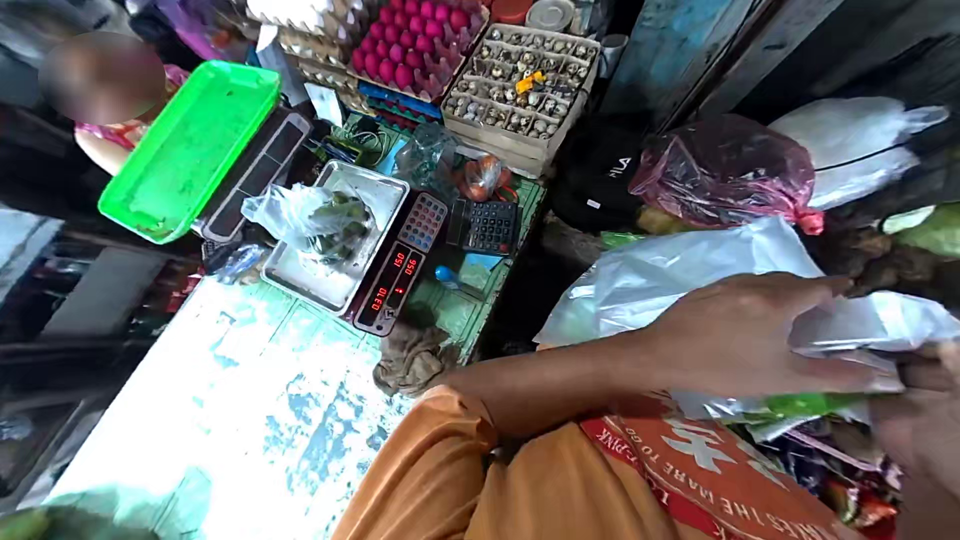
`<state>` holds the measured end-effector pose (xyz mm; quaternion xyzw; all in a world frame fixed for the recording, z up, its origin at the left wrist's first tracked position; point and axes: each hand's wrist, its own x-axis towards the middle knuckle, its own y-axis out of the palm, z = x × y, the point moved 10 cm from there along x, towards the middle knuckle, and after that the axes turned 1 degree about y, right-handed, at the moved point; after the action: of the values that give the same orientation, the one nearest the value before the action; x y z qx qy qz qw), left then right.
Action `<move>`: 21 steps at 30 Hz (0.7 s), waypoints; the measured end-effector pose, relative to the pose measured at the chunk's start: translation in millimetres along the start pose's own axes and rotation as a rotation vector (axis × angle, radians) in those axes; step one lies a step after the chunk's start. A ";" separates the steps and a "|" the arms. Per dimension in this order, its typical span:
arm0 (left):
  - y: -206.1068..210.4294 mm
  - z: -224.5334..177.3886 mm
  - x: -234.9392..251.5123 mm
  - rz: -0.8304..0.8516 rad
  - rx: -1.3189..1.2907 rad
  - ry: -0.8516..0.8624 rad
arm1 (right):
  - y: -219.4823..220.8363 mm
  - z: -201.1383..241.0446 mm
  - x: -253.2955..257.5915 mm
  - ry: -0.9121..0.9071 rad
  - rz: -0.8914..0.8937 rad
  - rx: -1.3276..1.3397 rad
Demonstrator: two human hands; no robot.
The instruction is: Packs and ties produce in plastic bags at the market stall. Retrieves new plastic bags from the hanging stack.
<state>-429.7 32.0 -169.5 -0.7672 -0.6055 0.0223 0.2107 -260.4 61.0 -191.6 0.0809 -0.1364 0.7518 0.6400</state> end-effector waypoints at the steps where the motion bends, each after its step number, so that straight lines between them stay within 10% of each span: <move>1: 6.1 -2.2 2.8 -0.002 -0.042 -0.013 | 3.1 7.1 2.9 -0.034 0.035 -0.006; 12: 18.8 7.4 32.9 -0.228 -0.460 -0.100 | -25.7 5.5 29.6 0.079 0.146 0.074; 21: 21.2 -9.5 51.5 -0.396 -0.201 -0.090 | -46.0 4.4 36.9 0.093 0.142 0.210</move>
<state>-393.8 73.8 -156.9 -0.6487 -0.7522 -0.0457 0.1061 -221.5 100.9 -171.8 0.1026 -0.0322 0.8084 0.5787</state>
